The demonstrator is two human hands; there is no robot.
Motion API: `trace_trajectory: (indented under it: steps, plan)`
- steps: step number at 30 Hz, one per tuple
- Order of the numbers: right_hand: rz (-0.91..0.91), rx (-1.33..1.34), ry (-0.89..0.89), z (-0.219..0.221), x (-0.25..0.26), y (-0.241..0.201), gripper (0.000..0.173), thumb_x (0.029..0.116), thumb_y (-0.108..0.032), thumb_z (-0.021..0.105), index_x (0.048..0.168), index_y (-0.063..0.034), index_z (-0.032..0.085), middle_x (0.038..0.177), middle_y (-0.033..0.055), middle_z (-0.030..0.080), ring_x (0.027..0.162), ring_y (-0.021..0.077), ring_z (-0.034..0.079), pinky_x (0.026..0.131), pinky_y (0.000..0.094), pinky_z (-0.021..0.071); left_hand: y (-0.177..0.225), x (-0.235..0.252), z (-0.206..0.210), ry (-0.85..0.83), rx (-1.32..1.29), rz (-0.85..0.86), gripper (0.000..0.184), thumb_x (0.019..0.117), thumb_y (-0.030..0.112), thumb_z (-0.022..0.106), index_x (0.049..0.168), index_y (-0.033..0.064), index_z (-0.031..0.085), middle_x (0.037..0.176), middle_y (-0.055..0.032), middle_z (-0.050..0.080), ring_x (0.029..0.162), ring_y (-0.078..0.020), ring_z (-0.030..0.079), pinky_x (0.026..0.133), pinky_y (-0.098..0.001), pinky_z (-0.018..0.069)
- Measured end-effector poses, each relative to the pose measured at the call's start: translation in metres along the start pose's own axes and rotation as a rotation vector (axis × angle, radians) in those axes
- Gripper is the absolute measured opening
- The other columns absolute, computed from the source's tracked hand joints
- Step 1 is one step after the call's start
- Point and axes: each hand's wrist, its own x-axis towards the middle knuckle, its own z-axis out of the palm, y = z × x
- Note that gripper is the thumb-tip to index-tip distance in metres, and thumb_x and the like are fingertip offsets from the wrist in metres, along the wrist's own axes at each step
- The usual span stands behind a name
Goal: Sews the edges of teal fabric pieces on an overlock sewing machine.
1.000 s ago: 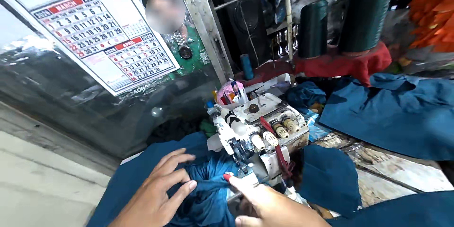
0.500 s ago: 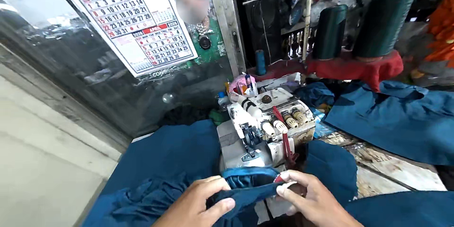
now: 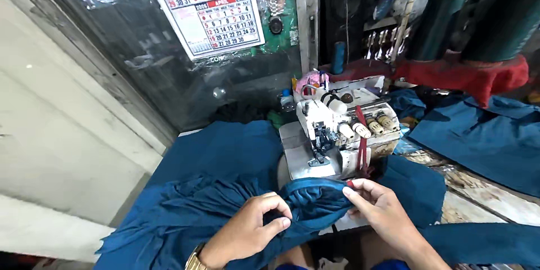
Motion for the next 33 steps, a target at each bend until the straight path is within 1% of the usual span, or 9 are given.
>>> trace_trajectory:
  steps: [3, 5, 8, 10, 12, 14, 18, 23, 33]
  plan:
    - [-0.137, -0.038, 0.018, 0.006, -0.003, -0.007, 0.021, 0.0979, -0.028, 0.069, 0.111, -0.0112, 0.073, 0.09, 0.0085, 0.073, 0.069, 0.025, 0.073, 0.058, 0.0376, 0.0653, 0.022, -0.003, 0.001, 0.068, 0.132, 0.017, 0.017, 0.1042, 0.029, 0.059, 0.108, 0.017, 0.07, 0.104, 0.0053, 0.071, 0.098, -0.006, 0.068, 0.089, -0.0292, 0.0585]
    - [-0.262, -0.1, 0.003, 0.007, -0.01, -0.014, 0.02, 0.099, -0.027, 0.067, 0.113, -0.0136, 0.073, 0.091, 0.0044, 0.073, 0.07, 0.0203, 0.071, 0.057, 0.0338, 0.0634, 0.044, -0.005, 0.007, 0.117, 0.156, 0.118, 0.015, 0.1031, 0.026, 0.063, 0.11, 0.0158, 0.072, 0.105, 0.0045, 0.072, 0.098, -0.0062, 0.068, 0.089, -0.0287, 0.0596]
    - [-0.372, -0.258, -0.024, 0.01, -0.019, -0.002, 0.018, 0.099, -0.026, 0.067, 0.113, -0.0166, 0.074, 0.098, -0.0042, 0.074, 0.08, 0.009, 0.071, 0.068, 0.0275, 0.0626, 0.05, -0.002, 0.033, 0.033, 0.254, 0.127, 0.017, 0.1013, 0.023, 0.065, 0.114, 0.0168, 0.074, 0.106, 0.0018, 0.073, 0.098, -0.009, 0.069, 0.088, -0.0316, 0.06]
    - [-0.391, -0.357, -0.041, 0.013, -0.024, 0.016, 0.018, 0.0973, -0.026, 0.068, 0.112, -0.0177, 0.074, 0.103, -0.0067, 0.074, 0.087, 0.005, 0.071, 0.073, 0.0263, 0.0634, 0.032, -0.002, 0.056, -0.056, 0.397, 0.093, 0.014, 0.1022, 0.023, 0.061, 0.107, 0.0183, 0.073, 0.1, 0.0005, 0.071, 0.093, -0.0128, 0.069, 0.082, -0.0356, 0.06]
    - [-0.445, -0.372, -0.047, 0.014, -0.029, 0.024, 0.016, 0.0953, -0.023, 0.071, 0.11, -0.0163, 0.075, 0.106, -0.005, 0.074, 0.09, 0.0056, 0.071, 0.076, 0.0266, 0.0633, 0.033, 0.0, 0.061, -0.045, 0.441, 0.087, 0.015, 0.1043, 0.024, 0.057, 0.106, 0.0181, 0.071, 0.1, 0.0002, 0.07, 0.092, -0.0132, 0.069, 0.079, -0.0358, 0.06]
    - [-0.524, -0.368, -0.026, 0.014, -0.033, 0.028, 0.015, 0.0945, -0.02, 0.072, 0.108, -0.0165, 0.076, 0.105, -0.0029, 0.074, 0.091, 0.0067, 0.07, 0.077, 0.0265, 0.0625, 0.048, 0.007, 0.058, 0.043, 0.415, 0.116, 0.016, 0.1055, 0.024, 0.056, 0.109, 0.0177, 0.07, 0.103, 0.0006, 0.07, 0.093, -0.0114, 0.069, 0.079, -0.0335, 0.0602]
    - [-0.584, -0.414, -0.036, 0.013, -0.035, 0.031, 0.014, 0.097, -0.021, 0.069, 0.11, -0.0182, 0.075, 0.1, -0.0013, 0.071, 0.086, 0.0076, 0.068, 0.072, 0.0268, 0.0608, 0.049, 0.034, 0.063, 0.152, 0.518, 0.157, 0.028, 0.1053, 0.026, 0.056, 0.131, 0.0242, 0.068, 0.105, 0.0036, 0.073, 0.093, -0.0096, 0.07, 0.083, -0.0332, 0.0601]
    - [-0.561, -0.405, -0.014, 0.004, -0.04, 0.025, 0.01, 0.0954, -0.021, 0.072, 0.102, -0.0134, 0.073, 0.097, -0.0013, 0.072, 0.08, 0.0058, 0.068, 0.068, 0.0255, 0.0607, 0.029, 0.031, 0.073, 0.243, 0.485, 0.184, 0.02, 0.1044, 0.027, 0.06, 0.117, 0.023, 0.074, 0.107, 0.0059, 0.074, 0.099, -0.0058, 0.07, 0.086, -0.0289, 0.0601]
    - [-0.615, -0.461, -0.079, 0.004, -0.038, 0.025, 0.009, 0.098, -0.022, 0.068, 0.103, -0.0161, 0.073, 0.094, -0.001, 0.071, 0.077, 0.0073, 0.068, 0.065, 0.0272, 0.0598, 0.031, 0.023, 0.083, 0.314, 0.37, 0.214, 0.022, 0.1017, 0.02, 0.064, 0.121, 0.02, 0.075, 0.108, 0.0018, 0.074, 0.1, -0.0088, 0.07, 0.087, -0.03, 0.0606]
